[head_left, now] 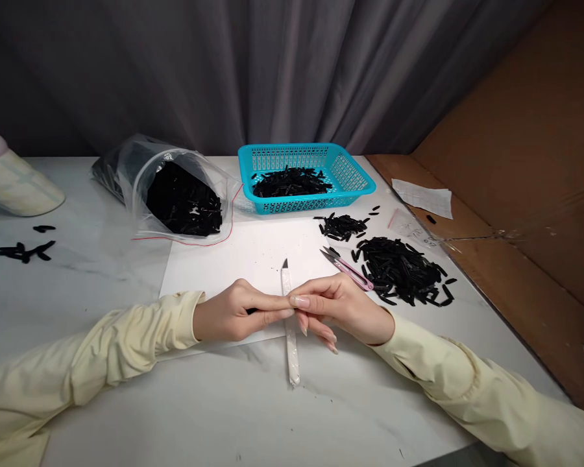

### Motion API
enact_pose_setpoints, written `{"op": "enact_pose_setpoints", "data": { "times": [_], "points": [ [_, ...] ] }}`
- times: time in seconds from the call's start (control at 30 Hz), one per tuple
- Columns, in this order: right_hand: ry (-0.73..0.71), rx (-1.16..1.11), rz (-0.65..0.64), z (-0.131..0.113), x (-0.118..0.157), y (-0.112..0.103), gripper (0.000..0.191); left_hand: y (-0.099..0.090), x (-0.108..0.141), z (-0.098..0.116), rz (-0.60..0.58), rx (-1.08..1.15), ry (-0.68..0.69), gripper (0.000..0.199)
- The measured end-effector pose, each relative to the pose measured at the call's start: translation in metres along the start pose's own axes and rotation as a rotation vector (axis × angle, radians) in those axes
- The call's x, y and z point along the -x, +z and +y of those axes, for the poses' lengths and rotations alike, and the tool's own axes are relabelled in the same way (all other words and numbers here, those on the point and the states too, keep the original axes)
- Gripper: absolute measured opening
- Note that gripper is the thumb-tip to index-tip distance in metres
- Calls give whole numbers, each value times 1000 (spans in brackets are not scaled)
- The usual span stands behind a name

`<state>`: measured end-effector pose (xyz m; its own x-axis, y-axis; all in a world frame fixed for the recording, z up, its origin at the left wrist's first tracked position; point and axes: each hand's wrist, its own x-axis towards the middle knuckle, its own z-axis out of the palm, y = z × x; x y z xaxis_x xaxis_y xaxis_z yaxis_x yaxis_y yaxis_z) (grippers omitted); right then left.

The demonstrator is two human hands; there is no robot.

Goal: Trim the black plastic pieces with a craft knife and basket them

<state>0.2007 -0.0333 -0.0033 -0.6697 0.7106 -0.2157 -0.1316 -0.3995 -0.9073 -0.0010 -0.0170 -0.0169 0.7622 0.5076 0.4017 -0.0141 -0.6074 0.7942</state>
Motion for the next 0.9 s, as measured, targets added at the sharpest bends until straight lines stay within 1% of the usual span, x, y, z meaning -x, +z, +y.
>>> {"op": "enact_pose_setpoints", "data": {
  "times": [0.17,0.27,0.37,0.43,0.5,0.7,0.9],
  "points": [
    [-9,-4,0,-2,0,2,21,-1,-1,1,-22,63,-36,29],
    [-7,-12,2,-2,0,1,21,-2,-2,4,-57,167,-149,30],
    [11,-34,-27,-2,-2,-1,25,-2,-2,5,-72,311,-281,33],
    [20,-39,-47,-2,-3,-2,28,-1,-1,4,-64,393,-326,35],
    [21,-37,-48,-1,-3,-3,27,0,-1,4,-60,432,-340,37],
    [-27,-21,29,1,-2,-1,21,0,-1,2,-68,405,-327,35],
    [-47,20,147,3,-3,6,18,-2,-1,2,-95,346,-385,35]
  ]
}}
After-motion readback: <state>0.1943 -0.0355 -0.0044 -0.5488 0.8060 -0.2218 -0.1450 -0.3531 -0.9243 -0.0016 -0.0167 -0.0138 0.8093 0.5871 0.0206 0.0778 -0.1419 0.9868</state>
